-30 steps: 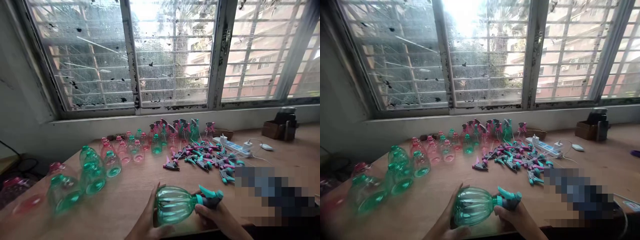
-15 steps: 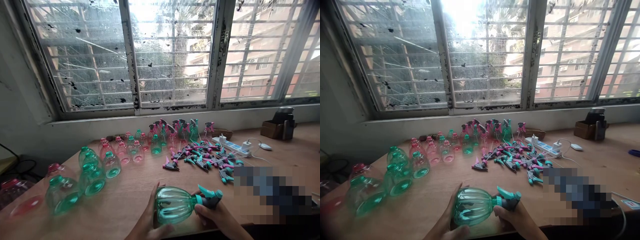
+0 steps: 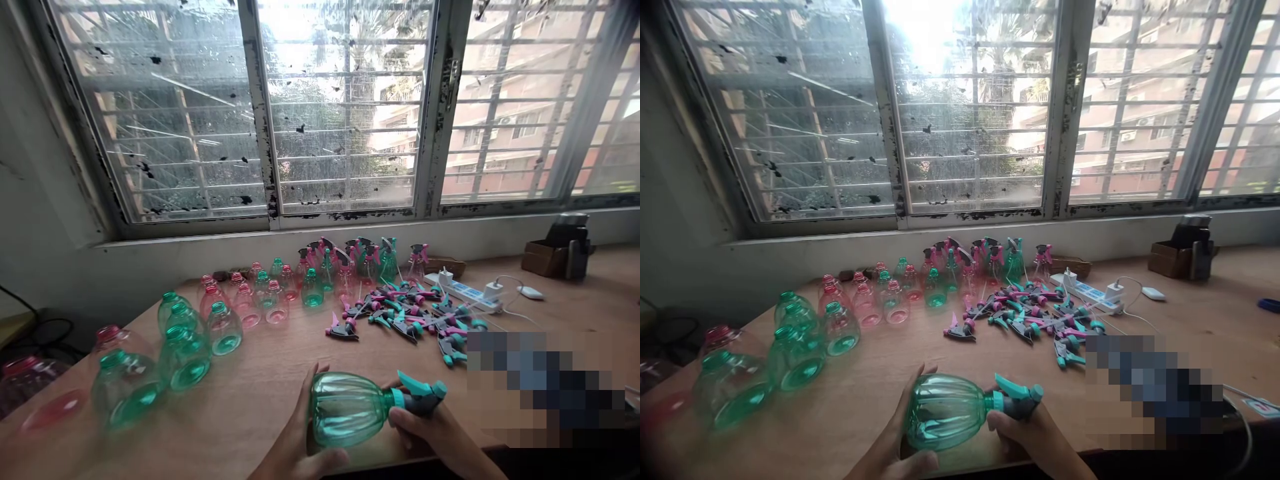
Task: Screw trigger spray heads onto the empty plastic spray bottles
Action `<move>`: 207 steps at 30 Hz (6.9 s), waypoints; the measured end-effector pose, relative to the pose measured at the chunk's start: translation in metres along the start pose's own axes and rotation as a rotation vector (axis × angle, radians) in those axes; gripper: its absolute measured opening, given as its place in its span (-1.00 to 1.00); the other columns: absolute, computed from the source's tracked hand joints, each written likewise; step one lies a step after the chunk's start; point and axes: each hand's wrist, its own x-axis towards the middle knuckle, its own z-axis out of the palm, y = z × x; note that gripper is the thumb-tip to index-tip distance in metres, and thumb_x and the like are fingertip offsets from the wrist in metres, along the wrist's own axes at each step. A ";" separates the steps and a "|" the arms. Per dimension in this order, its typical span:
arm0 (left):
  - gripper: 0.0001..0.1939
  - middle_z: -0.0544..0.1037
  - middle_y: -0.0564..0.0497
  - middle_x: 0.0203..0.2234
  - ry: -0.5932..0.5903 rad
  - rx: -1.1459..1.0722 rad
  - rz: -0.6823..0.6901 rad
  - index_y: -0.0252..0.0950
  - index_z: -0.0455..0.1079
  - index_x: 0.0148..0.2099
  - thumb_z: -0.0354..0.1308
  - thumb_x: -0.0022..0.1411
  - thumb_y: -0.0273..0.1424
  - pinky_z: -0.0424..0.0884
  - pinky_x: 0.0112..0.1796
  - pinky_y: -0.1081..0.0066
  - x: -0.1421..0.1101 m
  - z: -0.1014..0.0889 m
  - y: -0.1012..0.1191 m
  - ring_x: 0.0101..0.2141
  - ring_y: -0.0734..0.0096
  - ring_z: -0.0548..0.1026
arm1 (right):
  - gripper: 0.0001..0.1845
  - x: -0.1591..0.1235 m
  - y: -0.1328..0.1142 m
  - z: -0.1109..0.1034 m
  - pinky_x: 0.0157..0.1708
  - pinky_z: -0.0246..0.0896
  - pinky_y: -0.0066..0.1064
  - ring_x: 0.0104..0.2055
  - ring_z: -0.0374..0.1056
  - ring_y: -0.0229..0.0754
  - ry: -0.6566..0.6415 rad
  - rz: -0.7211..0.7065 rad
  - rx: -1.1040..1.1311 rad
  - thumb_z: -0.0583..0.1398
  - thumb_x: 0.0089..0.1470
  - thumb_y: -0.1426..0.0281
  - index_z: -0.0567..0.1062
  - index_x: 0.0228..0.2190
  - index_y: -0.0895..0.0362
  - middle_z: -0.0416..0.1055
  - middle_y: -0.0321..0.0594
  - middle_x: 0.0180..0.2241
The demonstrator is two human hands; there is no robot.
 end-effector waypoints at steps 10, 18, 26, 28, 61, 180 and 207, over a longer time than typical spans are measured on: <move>0.03 0.14 -0.07 0.44 0.035 -0.117 -0.050 0.13 -0.16 0.49 0.42 0.20 -0.20 0.19 0.30 0.05 0.005 -0.001 -0.012 0.31 -0.04 0.29 | -0.48 0.002 0.002 -0.002 -0.58 0.27 -0.42 -0.63 0.32 -0.28 -0.003 -0.023 0.002 0.45 -0.04 0.03 0.52 -0.21 0.15 0.52 -0.30 -0.53; 0.07 -0.01 -0.09 0.50 0.029 -0.104 -0.075 -0.03 -0.29 0.53 0.35 0.24 -0.08 -0.05 0.40 0.07 0.002 0.000 0.002 0.45 -0.02 -0.02 | -0.42 0.001 0.002 0.000 -0.61 0.22 -0.43 -0.66 0.27 -0.28 0.027 0.000 -0.055 0.46 -0.12 -0.04 0.55 -0.24 0.14 0.41 -0.39 -0.65; 0.05 0.28 -0.11 0.35 0.047 -0.095 -0.025 0.10 -0.29 0.51 0.34 0.24 -0.04 0.00 0.37 -0.02 0.007 0.002 -0.013 0.29 -0.03 0.33 | -0.39 0.000 0.000 0.001 -0.58 0.26 -0.38 -0.65 0.25 -0.28 0.040 -0.017 -0.039 0.44 -0.10 -0.05 0.52 -0.18 0.13 0.42 -0.38 -0.60; 0.11 0.35 -0.13 0.31 0.024 -0.116 -0.030 0.07 -0.34 0.51 0.35 0.21 -0.02 0.02 0.36 -0.03 0.007 0.001 -0.014 0.27 -0.03 0.36 | -0.39 0.000 0.000 0.001 -0.58 0.26 -0.39 -0.65 0.27 -0.27 0.041 -0.010 -0.040 0.44 -0.10 -0.05 0.52 -0.18 0.13 0.43 -0.37 -0.59; 0.00 0.13 -0.04 0.45 0.080 -0.024 -0.058 -0.01 -0.24 0.52 0.33 0.29 -0.17 -0.11 0.41 0.08 0.003 -0.001 0.000 0.41 -0.04 0.09 | -0.46 0.002 0.003 0.000 -0.59 0.20 -0.43 -0.66 0.26 -0.27 0.011 0.007 -0.059 0.46 -0.11 0.02 0.53 -0.20 0.09 0.39 -0.45 -0.65; 0.16 0.20 -0.14 0.43 0.023 -0.125 -0.141 -0.16 -0.41 0.53 0.33 0.23 -0.04 -0.02 0.39 0.11 0.004 0.001 0.010 0.43 -0.03 0.04 | -0.49 0.001 0.000 -0.001 -0.52 0.20 -0.39 -0.62 0.25 -0.24 -0.036 -0.013 -0.156 0.41 -0.06 0.04 0.49 -0.17 0.08 0.34 -0.47 -0.66; 0.07 -0.04 -0.08 0.49 0.062 -0.162 -0.057 0.14 -0.12 0.48 0.48 0.12 -0.20 0.24 0.28 0.04 0.005 0.002 -0.011 0.39 -0.17 0.12 | -0.43 0.002 0.000 0.000 -0.50 0.24 -0.34 -0.62 0.24 -0.23 0.056 0.009 -0.073 0.45 -0.09 0.01 0.52 -0.19 0.15 0.36 -0.44 -0.68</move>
